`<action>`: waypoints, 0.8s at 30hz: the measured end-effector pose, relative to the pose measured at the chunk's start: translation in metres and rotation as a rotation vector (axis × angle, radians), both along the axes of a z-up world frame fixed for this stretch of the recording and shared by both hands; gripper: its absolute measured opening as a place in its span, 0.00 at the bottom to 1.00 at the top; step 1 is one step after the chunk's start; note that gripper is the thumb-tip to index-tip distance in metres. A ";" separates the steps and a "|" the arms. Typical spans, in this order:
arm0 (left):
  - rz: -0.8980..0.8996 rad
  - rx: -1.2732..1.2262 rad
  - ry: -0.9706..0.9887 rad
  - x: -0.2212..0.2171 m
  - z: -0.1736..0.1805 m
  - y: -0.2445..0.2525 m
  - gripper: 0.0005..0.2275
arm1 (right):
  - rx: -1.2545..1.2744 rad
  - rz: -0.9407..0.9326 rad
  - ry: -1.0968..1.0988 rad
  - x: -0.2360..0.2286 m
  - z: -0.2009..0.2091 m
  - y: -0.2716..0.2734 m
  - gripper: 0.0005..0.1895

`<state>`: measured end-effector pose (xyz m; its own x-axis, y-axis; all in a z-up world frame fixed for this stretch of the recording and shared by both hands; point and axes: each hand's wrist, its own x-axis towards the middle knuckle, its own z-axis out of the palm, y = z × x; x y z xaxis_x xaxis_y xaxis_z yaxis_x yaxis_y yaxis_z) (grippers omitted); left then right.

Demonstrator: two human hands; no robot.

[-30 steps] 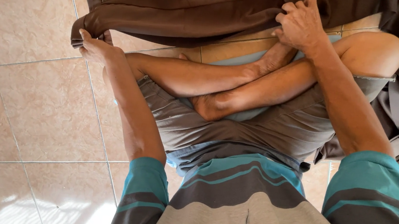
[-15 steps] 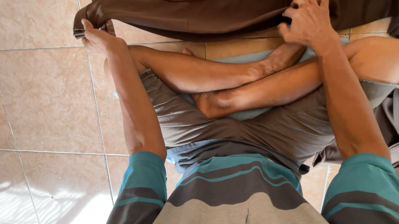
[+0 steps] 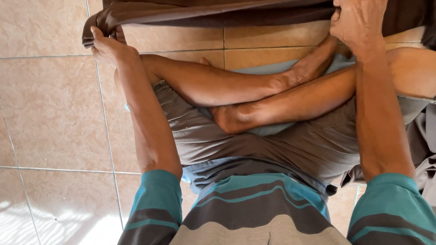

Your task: Folding brown trousers and stacking them on the floor.

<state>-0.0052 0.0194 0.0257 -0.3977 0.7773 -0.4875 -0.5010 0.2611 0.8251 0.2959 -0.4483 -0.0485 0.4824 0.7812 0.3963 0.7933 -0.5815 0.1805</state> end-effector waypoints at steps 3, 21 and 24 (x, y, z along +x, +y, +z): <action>-0.008 0.009 -0.042 -0.001 -0.013 0.009 0.20 | 0.084 0.004 0.000 -0.002 0.011 0.003 0.07; -1.193 1.446 1.233 0.122 -0.084 -0.253 0.21 | 0.212 0.256 -0.093 -0.023 0.046 0.022 0.06; -1.211 1.472 1.392 0.148 -0.111 -0.271 0.28 | 0.255 0.293 -0.124 -0.024 0.052 0.023 0.06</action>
<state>0.1425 -0.2515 -0.0849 0.8519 0.2706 0.4484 0.1726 -0.9534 0.2475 0.2724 -0.4255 0.0031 0.1901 0.7478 0.6361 0.9134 -0.3723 0.1647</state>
